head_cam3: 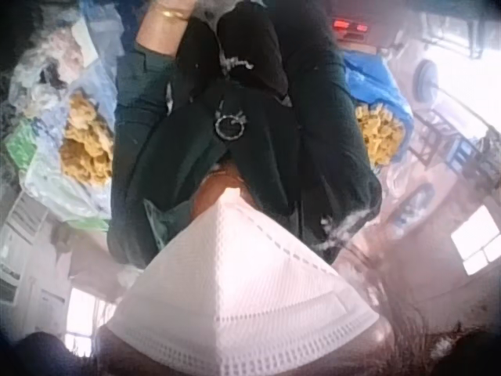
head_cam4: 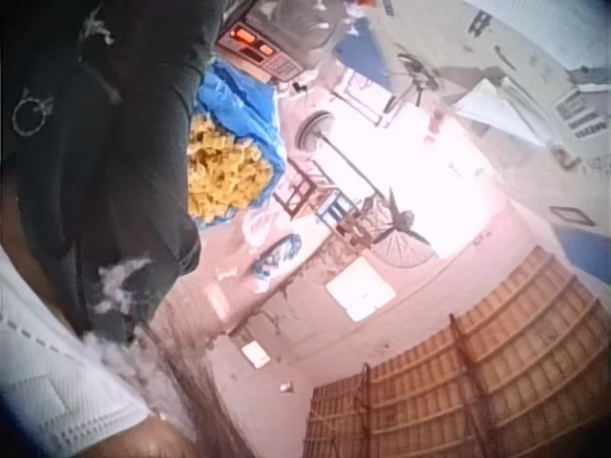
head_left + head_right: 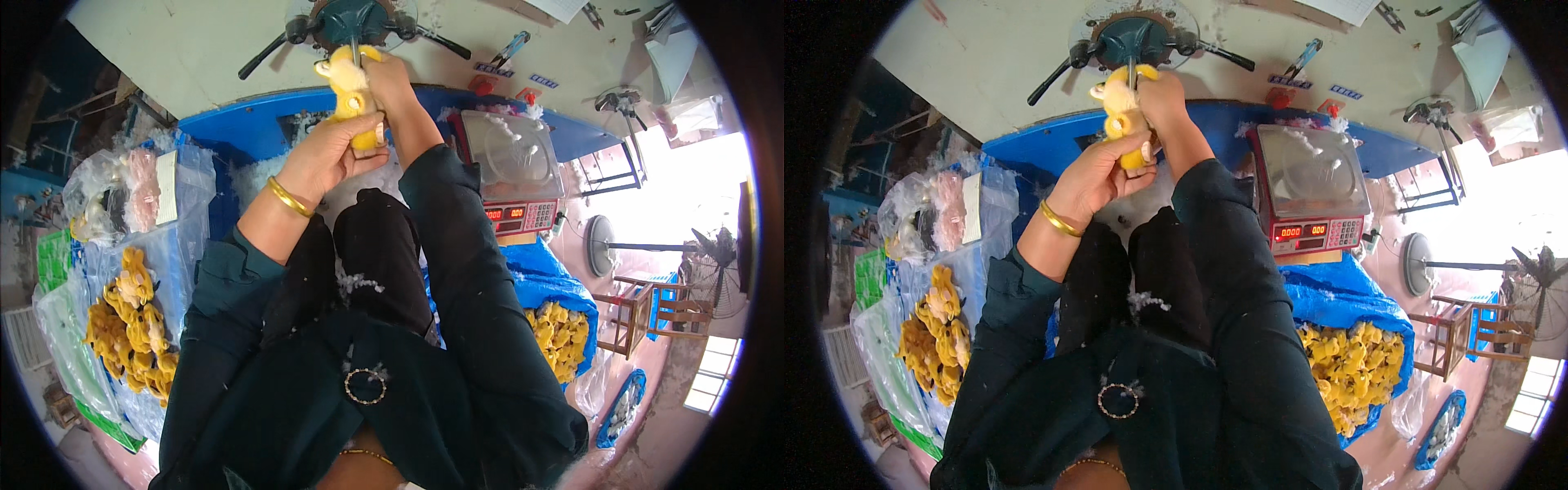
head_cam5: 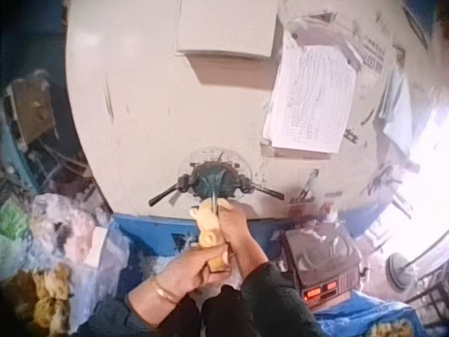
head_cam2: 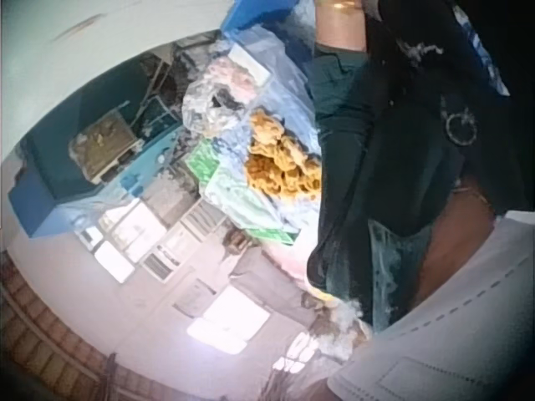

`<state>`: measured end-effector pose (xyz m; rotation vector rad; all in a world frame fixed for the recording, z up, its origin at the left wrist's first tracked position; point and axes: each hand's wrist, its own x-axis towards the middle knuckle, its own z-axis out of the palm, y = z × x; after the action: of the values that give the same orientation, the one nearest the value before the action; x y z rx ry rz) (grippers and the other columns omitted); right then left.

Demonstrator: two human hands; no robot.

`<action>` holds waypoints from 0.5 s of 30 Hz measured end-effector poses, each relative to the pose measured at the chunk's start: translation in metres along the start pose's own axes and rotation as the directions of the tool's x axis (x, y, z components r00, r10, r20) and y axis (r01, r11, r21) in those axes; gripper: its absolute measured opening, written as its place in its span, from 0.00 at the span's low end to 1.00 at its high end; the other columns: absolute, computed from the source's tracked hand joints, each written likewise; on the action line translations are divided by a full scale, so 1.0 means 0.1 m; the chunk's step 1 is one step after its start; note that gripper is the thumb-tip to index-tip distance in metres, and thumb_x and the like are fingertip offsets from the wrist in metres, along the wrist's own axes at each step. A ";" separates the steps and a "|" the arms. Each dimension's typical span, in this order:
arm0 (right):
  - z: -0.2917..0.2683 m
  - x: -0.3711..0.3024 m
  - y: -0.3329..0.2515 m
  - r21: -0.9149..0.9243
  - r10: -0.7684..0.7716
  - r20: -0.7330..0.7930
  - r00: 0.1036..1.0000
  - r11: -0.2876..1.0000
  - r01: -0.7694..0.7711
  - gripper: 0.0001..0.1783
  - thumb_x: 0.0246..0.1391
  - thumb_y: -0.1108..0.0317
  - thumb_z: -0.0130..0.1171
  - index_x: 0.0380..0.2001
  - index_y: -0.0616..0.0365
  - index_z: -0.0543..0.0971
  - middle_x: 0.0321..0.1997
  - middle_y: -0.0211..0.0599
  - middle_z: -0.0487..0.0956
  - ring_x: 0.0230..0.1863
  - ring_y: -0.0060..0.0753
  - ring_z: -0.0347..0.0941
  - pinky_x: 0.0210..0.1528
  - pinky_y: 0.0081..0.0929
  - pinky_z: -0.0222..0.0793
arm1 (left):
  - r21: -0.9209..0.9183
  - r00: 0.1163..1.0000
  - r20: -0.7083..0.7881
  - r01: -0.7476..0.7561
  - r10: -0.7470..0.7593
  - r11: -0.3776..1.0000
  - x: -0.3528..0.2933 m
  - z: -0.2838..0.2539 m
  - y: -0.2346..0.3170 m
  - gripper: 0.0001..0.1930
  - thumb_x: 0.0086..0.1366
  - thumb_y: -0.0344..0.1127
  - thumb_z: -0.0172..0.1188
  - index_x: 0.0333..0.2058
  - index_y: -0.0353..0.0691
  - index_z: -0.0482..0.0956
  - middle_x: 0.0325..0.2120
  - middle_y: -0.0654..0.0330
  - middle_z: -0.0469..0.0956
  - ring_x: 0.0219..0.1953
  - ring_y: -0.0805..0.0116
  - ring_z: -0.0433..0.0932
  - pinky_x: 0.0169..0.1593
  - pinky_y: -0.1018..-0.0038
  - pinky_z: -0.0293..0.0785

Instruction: The person repeatedly picks up yellow plush toys, opens them, and stuffs white cotton-like material into them using a rotating spindle. The stuffed toys are then placed on a digital scale before the next one is processed.

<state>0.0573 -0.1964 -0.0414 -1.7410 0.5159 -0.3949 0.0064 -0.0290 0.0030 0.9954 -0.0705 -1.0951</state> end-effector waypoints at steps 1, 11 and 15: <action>0.04 0.09 0.07 -0.008 -0.048 0.002 0.999 0.999 0.048 0.14 0.57 0.68 0.52 0.41 0.67 0.79 0.37 0.39 0.80 0.33 0.28 0.75 0.36 0.27 0.71 | -0.045 1.000 -0.004 0.002 -0.002 0.999 0.02 0.01 0.00 0.14 0.62 0.38 0.61 0.42 0.35 0.75 0.32 0.58 0.79 0.30 0.69 0.80 0.36 0.73 0.81; -0.11 -0.83 -0.13 0.390 0.087 0.107 0.990 0.913 -0.122 0.17 0.56 0.65 0.52 0.37 0.72 0.77 0.33 0.42 0.79 0.32 0.28 0.76 0.35 0.28 0.71 | -0.073 0.996 -0.045 0.079 -0.082 0.994 -0.42 -0.20 -0.03 0.12 0.58 0.27 0.62 0.40 0.34 0.72 0.22 0.65 0.69 0.20 0.78 0.66 0.23 0.82 0.62; 0.04 -0.34 -0.12 0.382 0.112 0.071 0.991 0.915 -0.131 0.18 0.56 0.65 0.51 0.37 0.75 0.76 0.34 0.47 0.79 0.33 0.32 0.76 0.33 0.32 0.71 | -0.039 0.997 0.028 0.070 -0.069 0.997 0.00 -0.25 0.24 0.10 0.58 0.34 0.64 0.35 0.39 0.72 0.16 0.71 0.64 0.16 0.82 0.60 0.19 0.86 0.53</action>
<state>0.0319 -0.1725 -0.0300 -1.3265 0.4736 -0.3396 0.0361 -0.0109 0.0051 0.9536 -0.0362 -1.1695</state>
